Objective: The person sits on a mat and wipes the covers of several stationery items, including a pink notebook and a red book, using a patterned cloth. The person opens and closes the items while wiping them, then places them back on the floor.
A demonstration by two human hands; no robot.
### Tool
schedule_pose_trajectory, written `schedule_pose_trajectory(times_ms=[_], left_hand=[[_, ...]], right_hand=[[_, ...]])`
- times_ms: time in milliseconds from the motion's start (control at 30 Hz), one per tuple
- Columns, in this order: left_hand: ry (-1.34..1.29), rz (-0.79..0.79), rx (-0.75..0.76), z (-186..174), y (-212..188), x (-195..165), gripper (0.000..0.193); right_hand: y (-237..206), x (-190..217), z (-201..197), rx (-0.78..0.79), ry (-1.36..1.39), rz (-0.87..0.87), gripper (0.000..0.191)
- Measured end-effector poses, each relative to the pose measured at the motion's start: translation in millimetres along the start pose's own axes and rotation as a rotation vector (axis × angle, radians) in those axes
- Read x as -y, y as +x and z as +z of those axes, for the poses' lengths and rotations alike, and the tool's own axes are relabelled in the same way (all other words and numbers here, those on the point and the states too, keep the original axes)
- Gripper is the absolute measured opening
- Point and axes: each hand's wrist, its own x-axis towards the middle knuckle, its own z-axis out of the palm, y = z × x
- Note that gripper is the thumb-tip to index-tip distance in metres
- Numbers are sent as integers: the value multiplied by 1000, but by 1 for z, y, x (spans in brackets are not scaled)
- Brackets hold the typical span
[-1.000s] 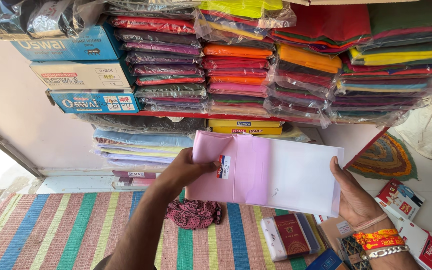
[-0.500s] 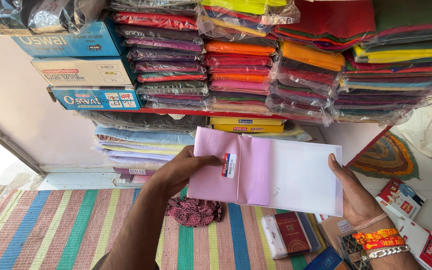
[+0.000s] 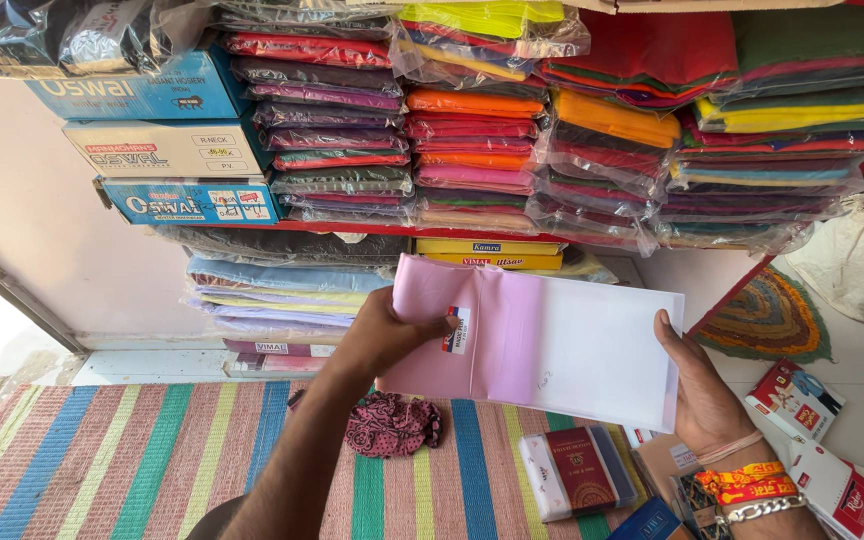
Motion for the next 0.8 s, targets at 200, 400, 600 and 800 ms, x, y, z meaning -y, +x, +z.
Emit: schedule_pose_trajectory(times_ms=[200,400,600,800], left_hand=[[114,290,-38,22,-17,-13,49],[264,492,-96,45,-41,-25,26],[294,915,-284,52,-58,-36,45],[226,682,-130,51,-56,-37,63]], right_hand=[[9,-13,-8,29,75,-92,92],[24,-24,-31,29,136,-136,96],[29,-28,-44,29,243,-141,89],[30,-29,-52,12,306,-116,85]])
